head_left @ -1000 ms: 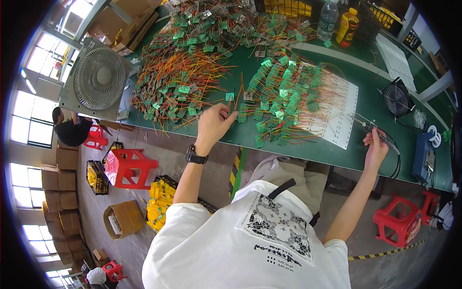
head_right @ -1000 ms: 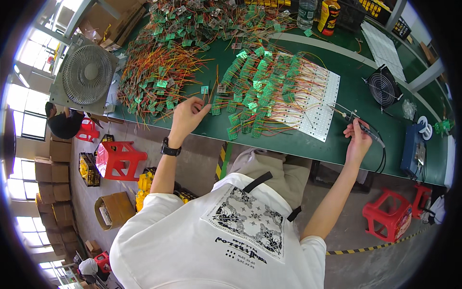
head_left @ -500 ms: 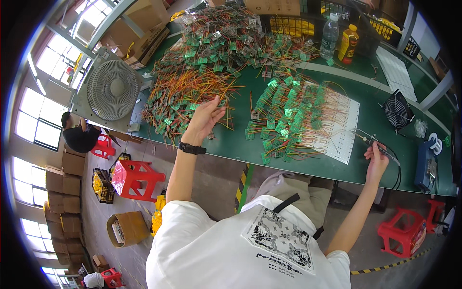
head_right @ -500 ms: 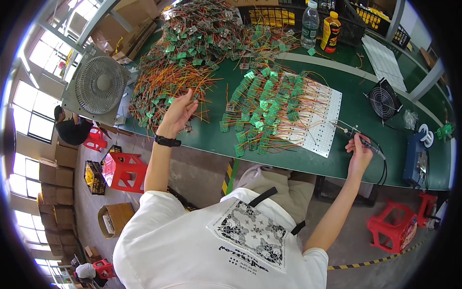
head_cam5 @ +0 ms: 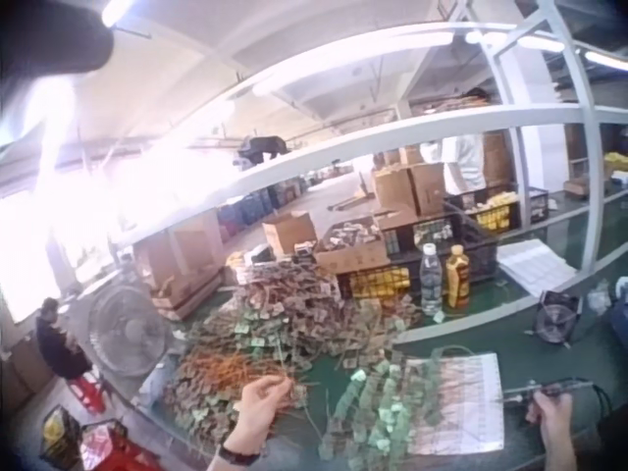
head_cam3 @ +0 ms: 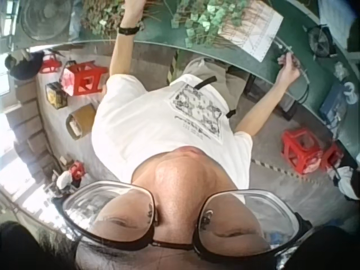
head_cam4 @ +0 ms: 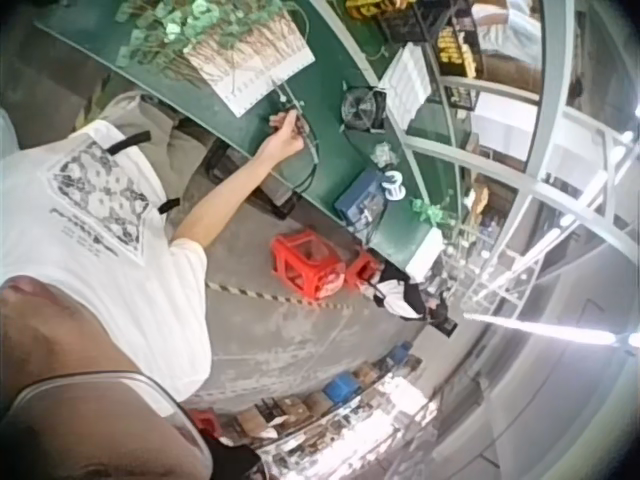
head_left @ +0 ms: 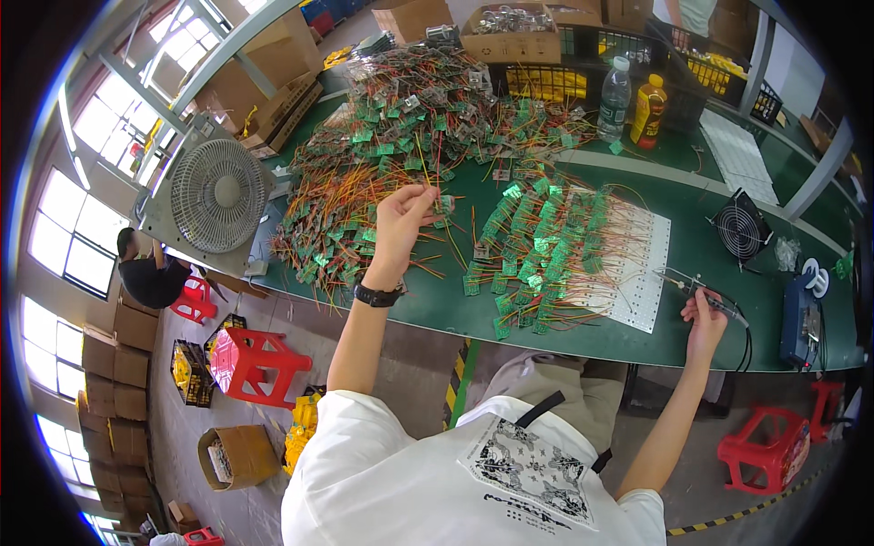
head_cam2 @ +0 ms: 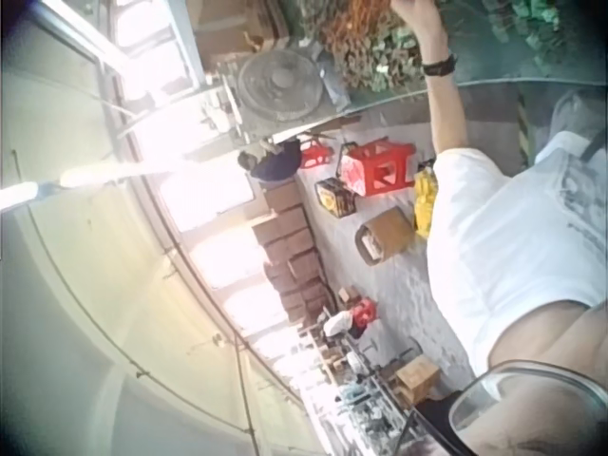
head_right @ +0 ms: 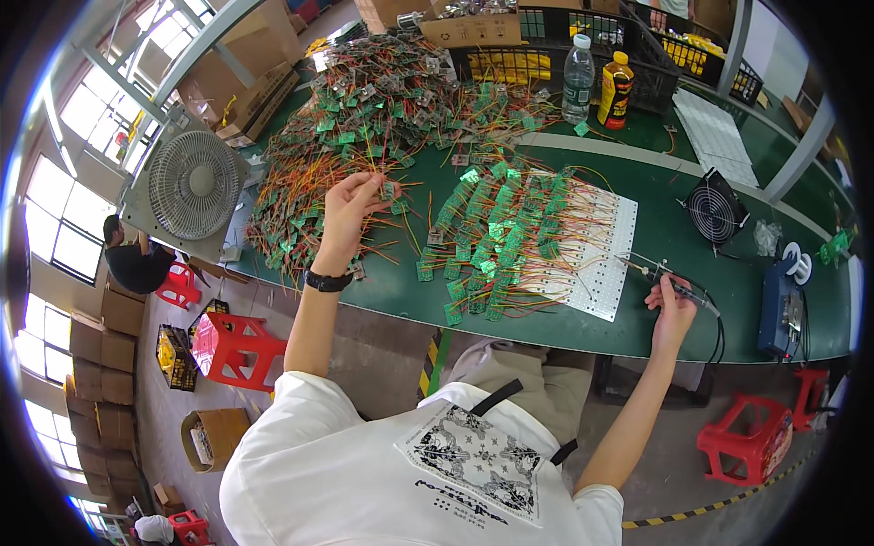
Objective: The person solders wires to LED light strips on a metal substrate plate using a soldering iron.
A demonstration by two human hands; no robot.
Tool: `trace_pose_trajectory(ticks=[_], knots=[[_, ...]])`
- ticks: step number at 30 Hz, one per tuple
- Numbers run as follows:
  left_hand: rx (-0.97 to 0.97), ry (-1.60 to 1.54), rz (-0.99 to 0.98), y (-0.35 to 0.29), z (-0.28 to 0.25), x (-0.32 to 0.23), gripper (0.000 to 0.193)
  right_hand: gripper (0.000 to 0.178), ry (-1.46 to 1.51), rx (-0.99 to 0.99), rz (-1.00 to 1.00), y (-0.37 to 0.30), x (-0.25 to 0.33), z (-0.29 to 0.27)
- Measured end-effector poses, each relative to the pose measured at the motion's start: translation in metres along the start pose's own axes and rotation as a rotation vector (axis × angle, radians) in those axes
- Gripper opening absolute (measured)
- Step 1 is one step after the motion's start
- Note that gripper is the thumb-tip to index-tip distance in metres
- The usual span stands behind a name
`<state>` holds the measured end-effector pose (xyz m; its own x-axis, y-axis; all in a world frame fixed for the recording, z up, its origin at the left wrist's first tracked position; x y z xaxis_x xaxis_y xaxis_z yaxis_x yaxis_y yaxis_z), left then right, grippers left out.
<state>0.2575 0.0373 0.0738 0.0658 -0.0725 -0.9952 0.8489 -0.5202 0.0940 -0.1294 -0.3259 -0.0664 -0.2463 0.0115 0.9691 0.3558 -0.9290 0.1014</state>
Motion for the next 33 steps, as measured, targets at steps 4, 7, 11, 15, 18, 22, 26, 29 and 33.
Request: trace_pose_trajectory(ticks=[4,7,11,15,18,22,26,29,33], knots=[[0.077,0.075,0.216,-0.007,0.044,-0.01,0.027,0.023,0.009,-0.006,0.012,-0.001,0.003,0.0],[0.226,0.081,0.146,-0.008,0.086,-0.007,0.021,0.022,0.027,-0.034,0.017,-0.001,0.004,-0.001],[0.404,0.038,0.209,-0.005,0.145,0.006,0.02,0.021,0.065,-0.04,0.018,-0.002,0.006,0.007],[0.632,0.003,0.123,-0.002,0.201,0.026,0.024,0.022,0.06,-0.056,0.038,0.0,0.004,0.008],[0.742,0.062,0.081,-0.005,0.232,0.044,0.025,0.023,0.054,-0.072,0.052,-0.002,0.005,0.006],[0.758,0.367,0.309,-0.005,0.256,0.05,0.019,0.022,0.054,-0.092,0.05,-0.003,0.007,0.006],[0.771,0.419,0.273,-0.004,0.267,0.059,0.019,0.021,0.043,-0.12,0.042,-0.003,0.009,0.002],[0.86,0.049,0.132,-0.008,0.275,0.068,0.021,0.021,0.039,-0.123,0.042,-0.002,0.01,0.007],[0.953,0.037,0.008,-0.012,0.281,0.079,0.022,0.02,0.022,-0.12,0.038,-0.001,0.009,0.009]])
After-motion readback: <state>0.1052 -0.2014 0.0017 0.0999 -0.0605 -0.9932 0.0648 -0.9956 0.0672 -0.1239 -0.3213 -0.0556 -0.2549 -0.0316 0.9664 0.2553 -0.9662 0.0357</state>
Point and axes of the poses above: each hand's wrist, its own y-axis towards the middle knuckle, its own z-axis out of the palm, x = y × z, the point moved 5 cm from there along y, towards the middle knuckle, and after that the axes turned 2 degrees about -x, right-handed, at the moved point
